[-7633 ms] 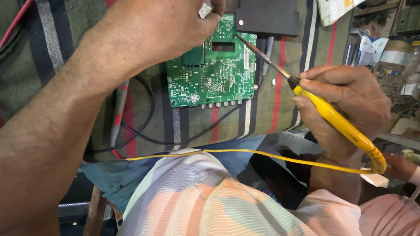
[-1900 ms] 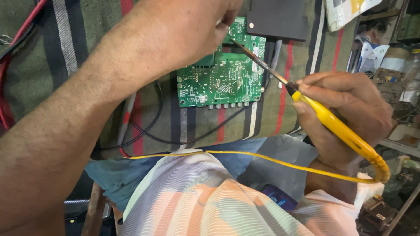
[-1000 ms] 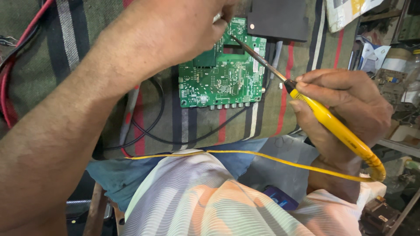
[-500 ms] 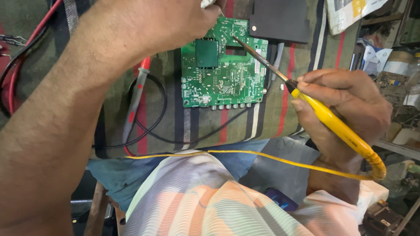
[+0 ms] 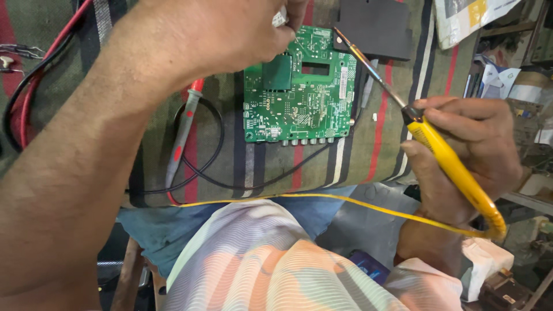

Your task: The person uses a soldering iron to apply heat to various points on a green circuit board. They flip the board over to access the other side and continue soldering. The person also uses a multimeter probe to test connections on the board.

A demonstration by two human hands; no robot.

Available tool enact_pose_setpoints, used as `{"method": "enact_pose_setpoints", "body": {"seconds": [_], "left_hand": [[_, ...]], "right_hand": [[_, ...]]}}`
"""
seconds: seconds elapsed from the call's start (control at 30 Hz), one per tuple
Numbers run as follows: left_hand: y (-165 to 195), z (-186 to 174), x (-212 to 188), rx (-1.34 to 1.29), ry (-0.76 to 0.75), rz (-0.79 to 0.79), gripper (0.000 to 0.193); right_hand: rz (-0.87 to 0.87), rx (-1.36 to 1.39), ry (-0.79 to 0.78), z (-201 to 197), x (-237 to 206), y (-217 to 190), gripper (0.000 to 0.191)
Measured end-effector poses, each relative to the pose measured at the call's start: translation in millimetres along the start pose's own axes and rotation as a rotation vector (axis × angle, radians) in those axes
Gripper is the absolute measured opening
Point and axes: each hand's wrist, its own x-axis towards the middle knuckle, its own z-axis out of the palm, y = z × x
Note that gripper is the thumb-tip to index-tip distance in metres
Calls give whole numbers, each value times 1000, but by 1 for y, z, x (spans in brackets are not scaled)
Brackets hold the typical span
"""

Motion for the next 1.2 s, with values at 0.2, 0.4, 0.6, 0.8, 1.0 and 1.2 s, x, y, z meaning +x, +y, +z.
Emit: {"method": "enact_pose_setpoints", "body": {"seconds": [0.2,0.4,0.6,0.8,1.0,1.2], "left_hand": [[0,1,1,-3,-10,28,16],[-1,6,0,-26,31,68,15],[-2,11,0,-8,35,88,12],[-3,15,0,-15,68,123,11],[-3,17,0,18,94,146,8],[-4,18,0,0,74,119,7]], "right_hand": [[78,54,-2,10,-2,-11,32],[46,50,-27,15,2,-7,27],[31,-47,-96,13,5,-8,23],[50,-51,-103,16,11,-14,22],[52,-39,-103,15,11,-14,24],[52,-36,-114,15,11,-14,24]]}}
